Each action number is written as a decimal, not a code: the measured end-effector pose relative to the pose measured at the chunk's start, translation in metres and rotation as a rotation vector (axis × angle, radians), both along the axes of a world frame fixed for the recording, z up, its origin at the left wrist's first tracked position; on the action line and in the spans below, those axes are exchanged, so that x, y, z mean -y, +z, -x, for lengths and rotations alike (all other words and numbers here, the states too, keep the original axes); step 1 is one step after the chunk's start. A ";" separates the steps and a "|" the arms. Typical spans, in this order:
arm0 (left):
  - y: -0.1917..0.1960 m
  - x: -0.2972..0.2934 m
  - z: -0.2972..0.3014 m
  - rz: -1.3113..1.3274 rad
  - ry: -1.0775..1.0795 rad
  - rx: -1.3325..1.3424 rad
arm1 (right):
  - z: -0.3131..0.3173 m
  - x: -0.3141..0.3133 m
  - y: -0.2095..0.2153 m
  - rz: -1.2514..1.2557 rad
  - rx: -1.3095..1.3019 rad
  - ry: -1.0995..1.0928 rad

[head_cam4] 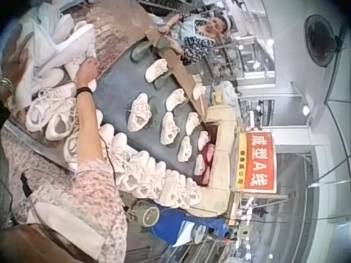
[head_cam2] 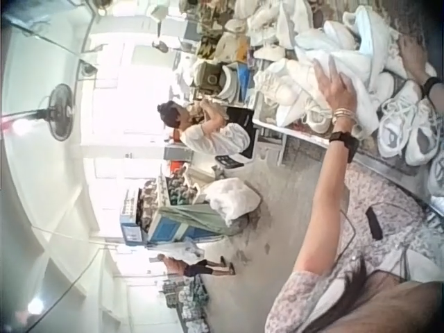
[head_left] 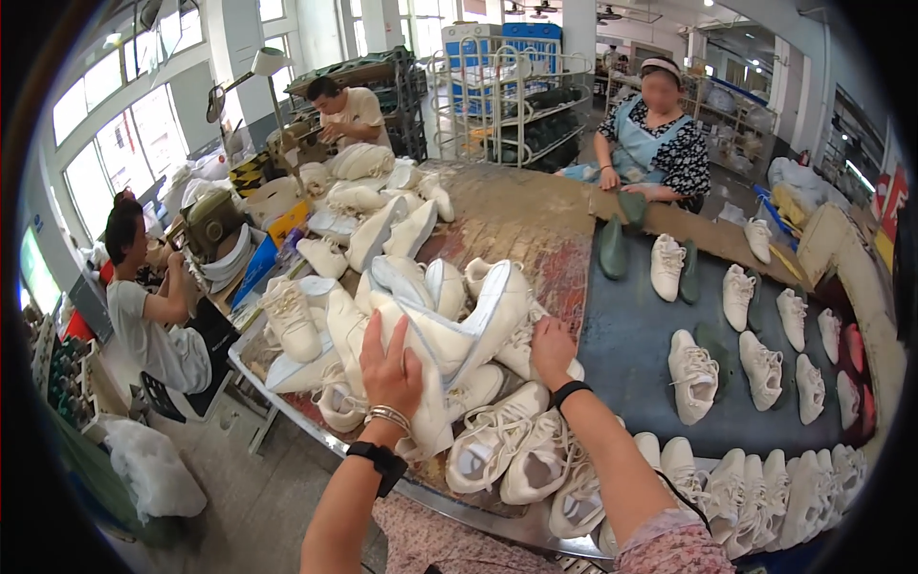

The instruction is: Organizing and moving white sneakers from a pile to specific positions on a workbench in a shoe factory.

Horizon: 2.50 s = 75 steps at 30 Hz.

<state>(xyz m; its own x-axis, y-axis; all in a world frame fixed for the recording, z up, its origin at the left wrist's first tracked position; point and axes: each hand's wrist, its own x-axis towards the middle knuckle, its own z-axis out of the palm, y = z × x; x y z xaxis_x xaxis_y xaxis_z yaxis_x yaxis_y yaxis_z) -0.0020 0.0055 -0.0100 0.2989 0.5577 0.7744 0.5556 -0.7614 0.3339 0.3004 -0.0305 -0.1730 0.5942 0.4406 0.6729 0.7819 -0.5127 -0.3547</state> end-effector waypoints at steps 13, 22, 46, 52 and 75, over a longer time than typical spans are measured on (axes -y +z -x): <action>0.002 0.003 0.000 -0.015 -0.007 -0.003 | 0.005 0.010 0.013 0.055 -0.021 0.052; -0.001 -0.004 -0.003 -0.036 0.013 -0.004 | 0.007 0.006 0.024 -0.013 -0.145 -0.010; -0.001 -0.001 -0.004 -0.027 -0.033 -0.004 | -0.027 0.032 0.057 -0.031 -0.558 0.232; 0.003 0.003 0.007 0.019 -0.089 0.019 | 0.058 0.052 0.110 0.105 -1.683 0.727; -0.006 -0.007 -0.005 0.045 -0.132 0.018 | -0.247 0.001 0.099 -0.383 -0.597 0.101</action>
